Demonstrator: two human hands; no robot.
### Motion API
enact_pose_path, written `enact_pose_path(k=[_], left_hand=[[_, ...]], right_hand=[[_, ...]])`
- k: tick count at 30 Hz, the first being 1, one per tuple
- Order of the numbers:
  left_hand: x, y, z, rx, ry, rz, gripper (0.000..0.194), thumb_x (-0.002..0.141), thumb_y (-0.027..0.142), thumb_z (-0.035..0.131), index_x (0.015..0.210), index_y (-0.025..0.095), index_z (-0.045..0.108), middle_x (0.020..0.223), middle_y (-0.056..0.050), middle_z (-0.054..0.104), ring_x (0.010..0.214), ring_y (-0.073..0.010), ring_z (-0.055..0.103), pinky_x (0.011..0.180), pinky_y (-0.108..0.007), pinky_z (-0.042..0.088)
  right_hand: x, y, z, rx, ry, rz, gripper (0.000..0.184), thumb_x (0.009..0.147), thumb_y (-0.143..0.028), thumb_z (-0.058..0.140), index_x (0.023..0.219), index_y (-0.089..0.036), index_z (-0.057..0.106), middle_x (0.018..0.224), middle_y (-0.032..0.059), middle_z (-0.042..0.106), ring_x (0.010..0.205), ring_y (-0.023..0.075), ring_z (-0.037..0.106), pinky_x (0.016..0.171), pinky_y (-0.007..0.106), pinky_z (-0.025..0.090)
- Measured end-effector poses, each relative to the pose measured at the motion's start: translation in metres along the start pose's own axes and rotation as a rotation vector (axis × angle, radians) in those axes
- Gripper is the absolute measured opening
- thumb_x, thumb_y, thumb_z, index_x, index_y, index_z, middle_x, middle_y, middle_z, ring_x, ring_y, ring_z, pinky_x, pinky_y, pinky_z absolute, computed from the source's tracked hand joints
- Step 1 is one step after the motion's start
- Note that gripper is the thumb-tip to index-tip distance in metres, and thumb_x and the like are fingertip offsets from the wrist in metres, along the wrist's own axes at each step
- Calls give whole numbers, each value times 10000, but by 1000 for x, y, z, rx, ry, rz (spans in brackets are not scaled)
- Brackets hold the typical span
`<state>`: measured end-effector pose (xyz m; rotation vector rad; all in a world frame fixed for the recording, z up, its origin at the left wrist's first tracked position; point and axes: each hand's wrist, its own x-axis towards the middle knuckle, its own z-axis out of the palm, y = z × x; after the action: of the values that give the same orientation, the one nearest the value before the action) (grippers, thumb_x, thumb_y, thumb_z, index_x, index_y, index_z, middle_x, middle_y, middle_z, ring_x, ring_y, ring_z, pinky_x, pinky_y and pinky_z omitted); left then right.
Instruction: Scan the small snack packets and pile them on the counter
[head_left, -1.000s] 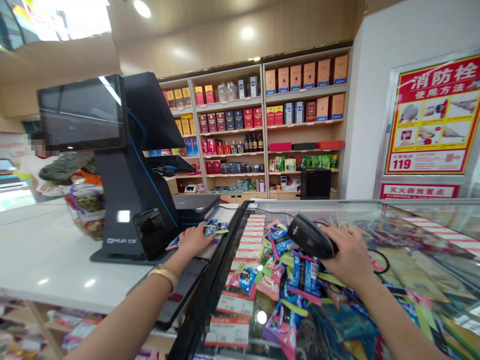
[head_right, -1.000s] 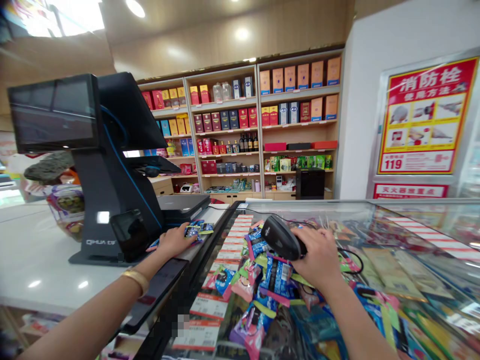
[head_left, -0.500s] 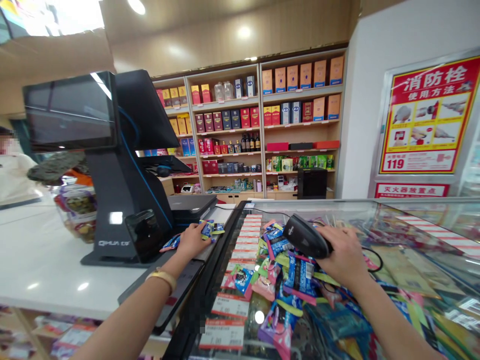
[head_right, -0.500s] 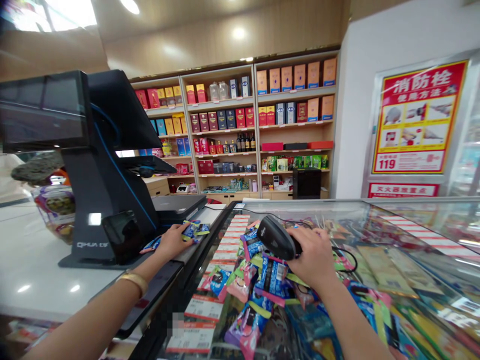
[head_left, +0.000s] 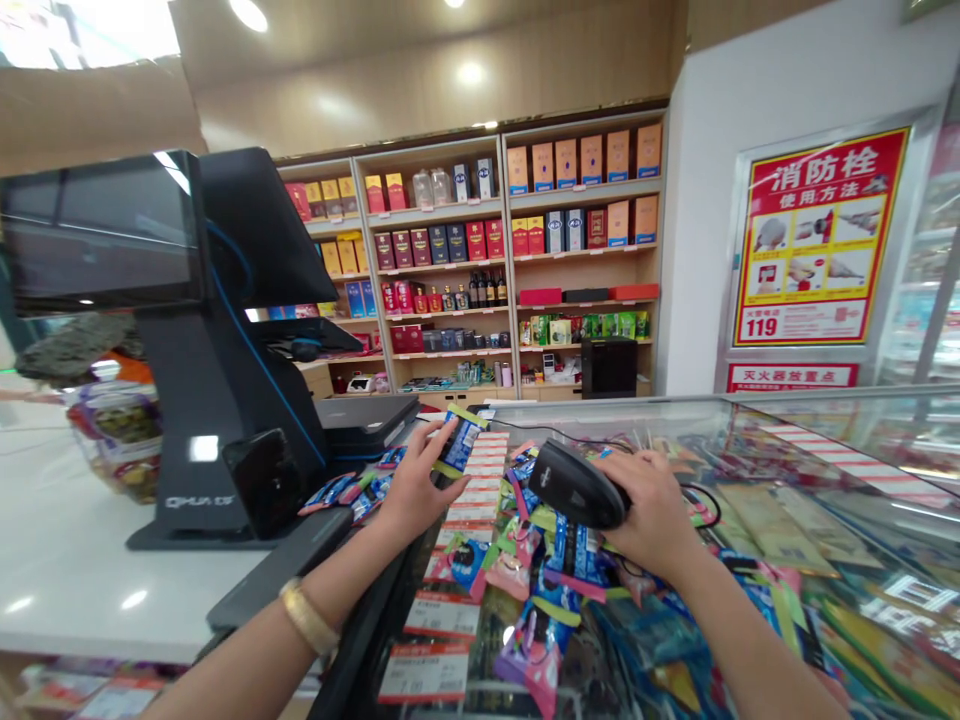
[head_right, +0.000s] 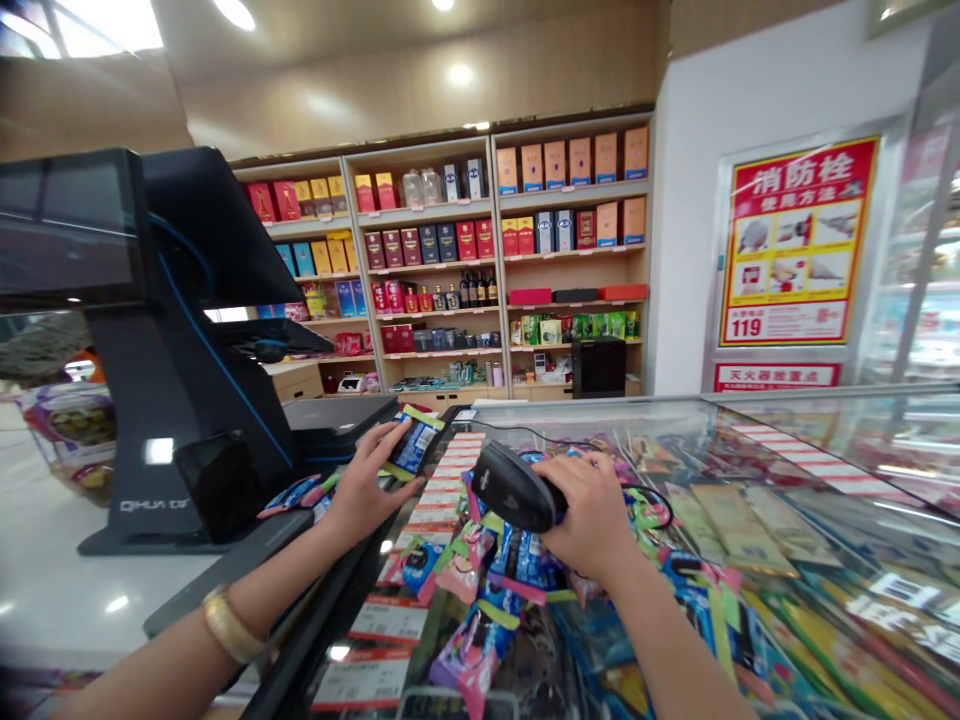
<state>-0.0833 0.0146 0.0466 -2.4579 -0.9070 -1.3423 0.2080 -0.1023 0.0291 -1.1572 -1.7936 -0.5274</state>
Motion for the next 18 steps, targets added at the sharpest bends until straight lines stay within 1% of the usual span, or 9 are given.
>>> enact_pose_path(k=[3,6,13,18], left_hand=[[2,17,4,-58,13,8,686,802,308,667,1429,261,394,1320,-109,485,1232,-270,510,1056,-425,437],[2,25,7,-97,18,2,687,810,311,662,1436,262,384,1315,-108,489,1243,-271,499,1065,-431,428],[-1,30,11,-123,-5,7,691,806,308,670,1435,268,387,1316,-114,492,1245,-277,502,1057,-443,434],[-2,31,12,-137,-21,-1,670,808,319,664,1423,261,405,1312,-118,501,1238,-274,513,1054,-442,437]], right_hand=[[0,0,0,8,-8,14,241,691,-213,553,917,-217,635,852,34,696,803,201,585,792,350,290],[1,1,1,16,-19,31,223,683,-220,561,893,-219,635,831,30,690,790,203,576,786,351,280],[2,2,-1,35,-52,68,192,694,-221,565,872,-216,635,817,26,674,768,197,557,762,342,273],[2,3,0,12,-44,52,189,708,-233,557,878,-215,638,809,34,678,774,202,570,750,337,284]])
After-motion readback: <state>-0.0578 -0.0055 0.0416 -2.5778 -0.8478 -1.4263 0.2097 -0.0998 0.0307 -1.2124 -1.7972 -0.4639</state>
